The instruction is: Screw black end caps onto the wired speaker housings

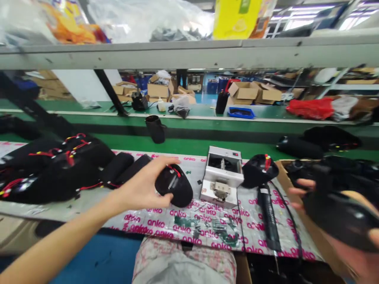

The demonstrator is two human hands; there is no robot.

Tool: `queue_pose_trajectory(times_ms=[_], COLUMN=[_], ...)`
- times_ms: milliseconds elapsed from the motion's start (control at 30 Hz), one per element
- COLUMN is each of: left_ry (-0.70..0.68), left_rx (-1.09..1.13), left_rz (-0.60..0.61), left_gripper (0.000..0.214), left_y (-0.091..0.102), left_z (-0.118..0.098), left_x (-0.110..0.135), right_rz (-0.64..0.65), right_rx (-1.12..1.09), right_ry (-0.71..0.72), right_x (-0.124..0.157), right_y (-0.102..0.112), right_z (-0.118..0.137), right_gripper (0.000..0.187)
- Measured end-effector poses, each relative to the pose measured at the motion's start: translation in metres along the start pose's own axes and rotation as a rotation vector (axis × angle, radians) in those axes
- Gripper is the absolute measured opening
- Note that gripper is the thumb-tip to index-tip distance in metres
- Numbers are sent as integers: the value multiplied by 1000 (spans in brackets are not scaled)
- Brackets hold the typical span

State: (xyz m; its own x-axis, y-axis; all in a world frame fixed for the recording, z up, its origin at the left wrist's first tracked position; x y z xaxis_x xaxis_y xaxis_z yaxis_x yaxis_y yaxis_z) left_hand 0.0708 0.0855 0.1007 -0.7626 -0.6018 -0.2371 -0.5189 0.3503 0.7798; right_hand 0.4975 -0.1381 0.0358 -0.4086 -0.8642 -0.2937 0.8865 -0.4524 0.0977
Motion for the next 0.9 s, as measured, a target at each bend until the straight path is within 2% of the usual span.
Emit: queue_pose_trajectory(times_ms=[33, 67, 100, 167, 200, 267, 367, 433, 533, 600, 667, 733, 833, 900], left_ry=[-45, -90, -125, -143, -124, -47, 53, 59, 65, 81, 47, -13, -47, -31], left_rx=[45, 98, 153, 255, 302, 398, 510, 496, 375, 295, 248, 240, 265, 273], left_rz=[18, 32, 35, -1, -35, -94, -83, -57, -73, -116, -159, -155, -135, -170], left_gripper=[78, 82, 85, 91, 93, 98, 99, 94, 74, 51, 28, 13, 12, 12], left_y=[-14, -28, -40, -61, -69, -80, -87, -85, -78, -73, -67, -64, -64, -64], left_z=[-1, -2, -2, -1, 1, 4, 5, 1, -11, -19, -26, -31, -34, -35], left_x=[12, 22, 31, 45, 51, 61, 73, 76, 69, 59, 47, 37, 28, 27], right_rz=[27, 166, 285, 343, 345, 367, 524, 649, 796, 839, 805, 693, 498, 438], right_rx=[-93, -152, -215, -242, -186, 46, 413, 562, 730, 815, 868, 908, 971, 947], right_ry=[-69, -186, -227, -214, -161, -44, 67, 111, 220, 294, 324, 317, 276, 211], right_x=[6, 12, 18, 24, 25, 29, 38, 48, 65, 74, 78, 78, 75, 71], right_y=[-27, -60, -92, -139, -155, -175, -182, -179, -177, -179, -182, -184, -186, -186], right_z=[-4, -11, -14, -19, -20, -19, -22, -31, -51, -61, -65, -64, -63, -65], right_gripper=[60, 68, 77, 74, 68, 58, 69, 77, 86, 91, 88, 79, 72, 63])
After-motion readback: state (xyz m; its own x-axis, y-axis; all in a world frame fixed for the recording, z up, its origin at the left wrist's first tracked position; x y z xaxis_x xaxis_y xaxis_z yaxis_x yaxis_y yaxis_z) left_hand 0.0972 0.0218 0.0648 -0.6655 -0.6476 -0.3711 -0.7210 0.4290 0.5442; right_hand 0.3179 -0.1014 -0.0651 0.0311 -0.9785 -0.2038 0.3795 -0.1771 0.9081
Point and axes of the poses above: each hand's wrist, its own x-axis away from the middle knuckle, its own y-axis out of the back of the hand, z = x × y, the point moved 4 cm from there along -x, towards the middle knuckle, and after that the axes turned 1 degree about z, right-handed, at the moved point
